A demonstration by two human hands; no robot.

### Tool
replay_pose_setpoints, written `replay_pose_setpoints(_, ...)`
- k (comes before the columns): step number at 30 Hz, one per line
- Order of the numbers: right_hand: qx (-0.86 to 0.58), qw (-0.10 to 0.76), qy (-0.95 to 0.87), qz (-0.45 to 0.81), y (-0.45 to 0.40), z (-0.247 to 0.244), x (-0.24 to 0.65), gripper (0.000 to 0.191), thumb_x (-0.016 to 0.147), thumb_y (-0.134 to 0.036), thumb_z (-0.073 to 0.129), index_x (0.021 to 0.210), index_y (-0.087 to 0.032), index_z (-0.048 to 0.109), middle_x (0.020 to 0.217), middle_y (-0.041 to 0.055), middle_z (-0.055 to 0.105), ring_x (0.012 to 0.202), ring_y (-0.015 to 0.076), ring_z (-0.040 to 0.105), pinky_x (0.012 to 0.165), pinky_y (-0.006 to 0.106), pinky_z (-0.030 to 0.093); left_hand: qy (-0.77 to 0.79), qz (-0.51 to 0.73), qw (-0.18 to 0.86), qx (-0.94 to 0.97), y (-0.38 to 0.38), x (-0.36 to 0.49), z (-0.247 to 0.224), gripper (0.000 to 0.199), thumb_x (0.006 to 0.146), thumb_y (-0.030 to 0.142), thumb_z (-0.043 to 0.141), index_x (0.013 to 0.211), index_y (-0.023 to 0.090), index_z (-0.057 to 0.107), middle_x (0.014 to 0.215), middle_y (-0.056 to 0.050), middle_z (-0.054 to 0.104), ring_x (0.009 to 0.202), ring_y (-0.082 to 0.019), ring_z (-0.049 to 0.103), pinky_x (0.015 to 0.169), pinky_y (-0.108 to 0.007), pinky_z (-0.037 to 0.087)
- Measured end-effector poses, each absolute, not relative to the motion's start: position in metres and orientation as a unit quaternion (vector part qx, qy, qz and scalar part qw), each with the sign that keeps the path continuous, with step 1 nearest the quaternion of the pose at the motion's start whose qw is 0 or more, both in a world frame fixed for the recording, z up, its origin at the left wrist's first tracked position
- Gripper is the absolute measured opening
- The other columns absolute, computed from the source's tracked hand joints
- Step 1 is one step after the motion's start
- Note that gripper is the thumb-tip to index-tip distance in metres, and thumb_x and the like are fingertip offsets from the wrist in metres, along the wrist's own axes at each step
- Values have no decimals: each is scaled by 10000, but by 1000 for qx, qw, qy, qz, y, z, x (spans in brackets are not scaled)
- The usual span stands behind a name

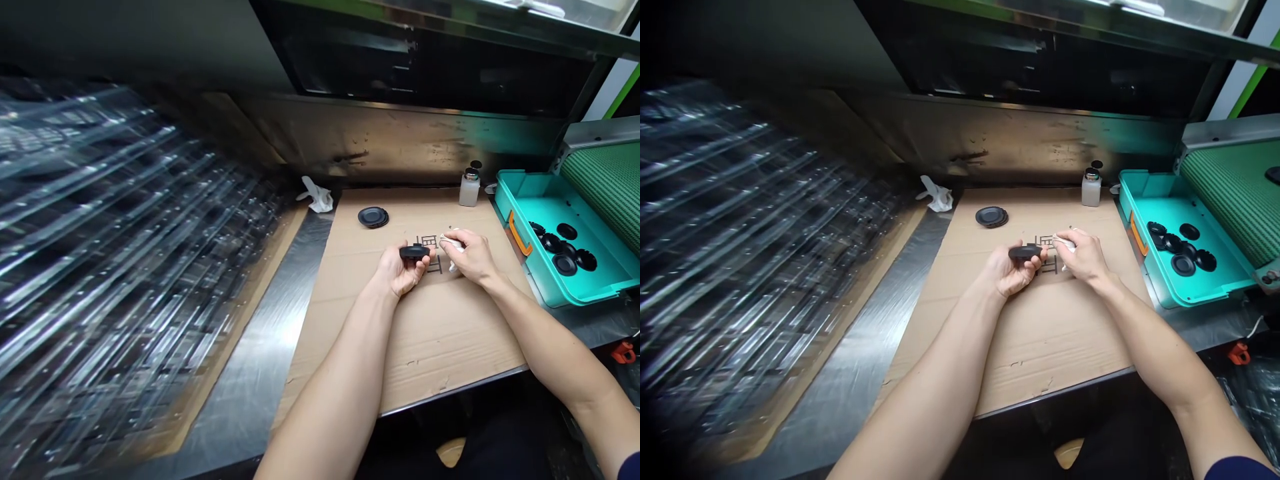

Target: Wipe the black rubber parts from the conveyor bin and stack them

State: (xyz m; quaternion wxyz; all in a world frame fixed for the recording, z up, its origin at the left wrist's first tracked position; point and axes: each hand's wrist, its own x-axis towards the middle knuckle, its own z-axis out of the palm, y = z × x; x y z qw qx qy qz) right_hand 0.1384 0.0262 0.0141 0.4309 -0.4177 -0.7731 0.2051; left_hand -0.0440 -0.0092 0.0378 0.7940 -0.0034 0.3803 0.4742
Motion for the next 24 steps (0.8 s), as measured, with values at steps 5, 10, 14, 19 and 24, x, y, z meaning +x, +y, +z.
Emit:
replay_pose_setpoints(5,-401,417,-791,199,24,19,138,157,912,-271,621,939,-192,754,927,45,742,830,170,666,791,262,483,404,481,777,39,-11,-38,40,544,1073,384,214,1135,4,598,661,-147,673,412,-128,593,335,-141,453)
replay_pose_setpoints(10,-400,336,-835,175,18,25,139,197,971,-282,557,984,-208,739,917,30,732,818,160,640,760,253,449,490,484,703,176,-16,-15,35,564,1073,431,253,1034,25,641,578,-142,672,392,-186,618,336,-219,489)
replay_pose_setpoints(14,-411,227,-877,99,13,28,138,247,1013,-322,508,995,-229,737,968,34,737,867,171,633,764,265,412,518,479,670,232,-21,-4,35,532,1073,440,307,969,70,674,514,-97,649,363,-184,599,339,-233,485)
replay_pose_setpoints(19,-420,144,-895,34,9,36,139,253,1006,-304,503,915,-214,721,969,57,754,866,201,644,727,295,384,541,467,638,287,-24,-1,33,565,1073,456,295,905,87,689,487,-92,642,355,-185,593,342,-234,469)
replay_pose_setpoints(24,-389,129,-912,4,12,37,136,277,995,-273,499,853,-188,721,949,100,759,873,227,655,778,318,411,547,475,618,305,-20,1,21,531,1072,402,312,948,86,720,460,-85,634,339,-193,586,334,-237,447)
